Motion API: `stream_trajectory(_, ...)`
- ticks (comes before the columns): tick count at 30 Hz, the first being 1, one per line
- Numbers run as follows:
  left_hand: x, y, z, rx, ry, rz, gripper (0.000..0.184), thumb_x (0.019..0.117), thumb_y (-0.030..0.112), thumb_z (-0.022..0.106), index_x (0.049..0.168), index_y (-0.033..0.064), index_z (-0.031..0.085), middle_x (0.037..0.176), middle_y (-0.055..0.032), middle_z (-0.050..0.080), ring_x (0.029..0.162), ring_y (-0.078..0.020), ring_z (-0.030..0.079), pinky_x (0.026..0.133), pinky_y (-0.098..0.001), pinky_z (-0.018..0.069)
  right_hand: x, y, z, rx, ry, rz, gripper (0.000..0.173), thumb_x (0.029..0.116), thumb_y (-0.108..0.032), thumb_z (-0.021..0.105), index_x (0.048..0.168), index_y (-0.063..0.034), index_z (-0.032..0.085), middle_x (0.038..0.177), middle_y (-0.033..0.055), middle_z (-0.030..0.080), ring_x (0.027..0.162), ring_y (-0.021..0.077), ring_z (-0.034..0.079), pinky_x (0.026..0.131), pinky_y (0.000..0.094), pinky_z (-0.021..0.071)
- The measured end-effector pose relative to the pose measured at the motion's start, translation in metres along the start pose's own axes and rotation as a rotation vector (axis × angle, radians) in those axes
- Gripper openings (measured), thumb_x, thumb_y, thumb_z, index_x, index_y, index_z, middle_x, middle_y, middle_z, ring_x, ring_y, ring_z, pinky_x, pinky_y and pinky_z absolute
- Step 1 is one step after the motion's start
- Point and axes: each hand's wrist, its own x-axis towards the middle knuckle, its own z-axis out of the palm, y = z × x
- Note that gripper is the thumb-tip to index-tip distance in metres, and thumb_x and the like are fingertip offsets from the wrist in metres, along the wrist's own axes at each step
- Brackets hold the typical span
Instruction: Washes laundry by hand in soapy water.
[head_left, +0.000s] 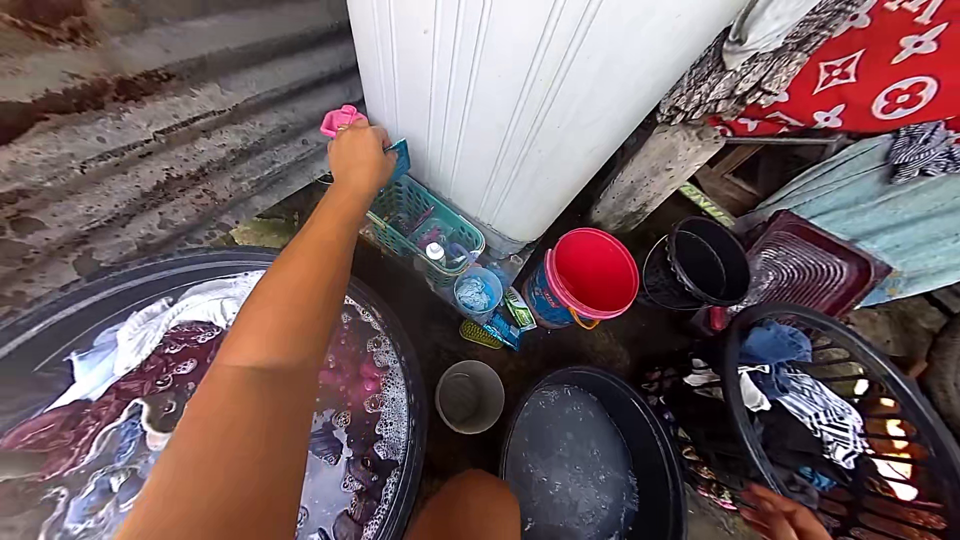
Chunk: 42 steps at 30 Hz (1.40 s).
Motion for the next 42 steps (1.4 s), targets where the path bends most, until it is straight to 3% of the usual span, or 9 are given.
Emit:
stream_trajectory(4,-0.040,0.040,-0.063,-0.158,-0.080,0.135,0.032,0.1015,0.026,0.063,0.114,-0.0032,0.068,0.115,-0.0287,0.067,0.114,-0.0466,0.062,0.099,-0.0699,0.0423,0.036,-0.051,0.053,0.105,-0.067,-0.148,0.039,0.1020,-0.021,0.051,0.126,0.0081,0.062,0.116,0.0169,0.071,0.097,0.0157,0.072,0.086,0.0340,0.0614)
stream_trajectory(8,-0.100,0.097,-0.076,-0.393,-0.227,0.283,0.028,0.1004,0.026,0.066,0.107,-0.0012,0.069,0.098,-0.0172,0.068,0.091,-0.0266,0.064,0.086,-0.0523,0.0505,0.055,-0.122,0.112,0.359,-0.218,-0.284,0.045,0.1047,-0.030,0.050,0.132,0.0042,0.059,0.123,0.0126,0.070,0.111,0.0202,0.070,0.091,0.0391,0.0608)
stream_trajectory(12,-0.180,0.171,-0.040,-0.749,-0.436,0.305,0.017,0.1010,0.020,0.064,0.102,0.0034,0.066,0.086,-0.0036,0.067,0.073,-0.0082,0.061,0.067,-0.0286,0.0519,0.054,-0.162,0.156,0.871,-0.414,-0.033,0.070,0.1093,-0.051,0.016,0.154,0.0005,0.032,0.144,0.0190,0.056,0.125,0.0287,0.062,0.100,0.0477,0.0542)
stream_trajectory(15,-0.243,0.219,0.011,-0.888,-0.627,0.245,0.016,0.1014,0.017,0.063,0.109,0.0028,0.065,0.093,-0.0064,0.069,0.080,-0.0115,0.064,0.069,-0.0301,0.0542,0.048,-0.149,0.152,1.239,-0.441,0.076,0.080,0.1025,-0.071,0.014,0.161,-0.0160,0.020,0.151,0.0193,0.047,0.126,0.0386,0.060,0.095,0.0572,0.0556)
stream_trajectory(17,-0.277,0.240,0.041,-0.856,-0.721,0.203,0.018,0.1005,0.015,0.064,0.111,0.0006,0.064,0.096,-0.0096,0.067,0.083,-0.0148,0.062,0.072,-0.0345,0.0534,0.047,-0.126,0.133,1.343,-0.445,0.070,0.065,0.1081,-0.059,0.018,0.159,-0.0180,0.023,0.153,0.0166,0.045,0.131,0.0375,0.056,0.098,0.0579,0.0541)
stream_trajectory(20,-0.311,0.254,0.078,-0.753,-0.801,0.103,0.021,0.0998,0.013,0.066,0.115,-0.0013,0.062,0.103,-0.0144,0.065,0.088,-0.0192,0.060,0.079,-0.0392,0.0517,0.049,-0.083,0.101,1.255,-0.373,0.084,0.039,0.1119,-0.026,0.033,0.149,-0.0140,0.035,0.135,0.0151,0.057,0.116,0.0326,0.064,0.090,0.0534,0.0587)
stream_trajectory(23,-0.341,0.254,0.117,-0.679,-0.827,0.024,0.027,0.0986,0.011,0.066,0.121,-0.0044,0.063,0.111,-0.0196,0.067,0.095,-0.0250,0.062,0.086,-0.0455,0.0521,0.051,-0.050,0.076,0.980,-0.368,0.058,0.037,0.1095,-0.012,0.040,0.147,-0.0091,0.039,0.130,0.0158,0.059,0.108,0.0303,0.068,0.085,0.0504,0.0617)
stream_trajectory(30,-0.396,0.253,0.186,-0.738,-0.779,-0.132,0.027,0.0986,0.008,0.066,0.122,-0.0051,0.062,0.109,-0.0184,0.067,0.094,-0.0224,0.062,0.085,-0.0417,0.0516,0.053,-0.008,0.066,0.647,-0.430,-0.065,0.030,0.1071,-0.006,0.047,0.136,0.0022,0.052,0.121,0.0175,0.065,0.097,0.0220,0.071,0.084,0.0385,0.0621)
stream_trajectory(42,-0.414,0.250,0.205,-0.747,-0.687,-0.130,0.023,0.0967,0.005,0.068,0.117,-0.0052,0.065,0.106,-0.0191,0.068,0.097,-0.0235,0.064,0.092,-0.0435,0.0512,0.065,-0.004,0.065,0.449,-0.482,-0.245,0.025,0.1071,-0.009,0.050,0.129,-0.0004,0.061,0.120,0.0159,0.068,0.099,0.0213,0.072,0.087,0.0391,0.0612)
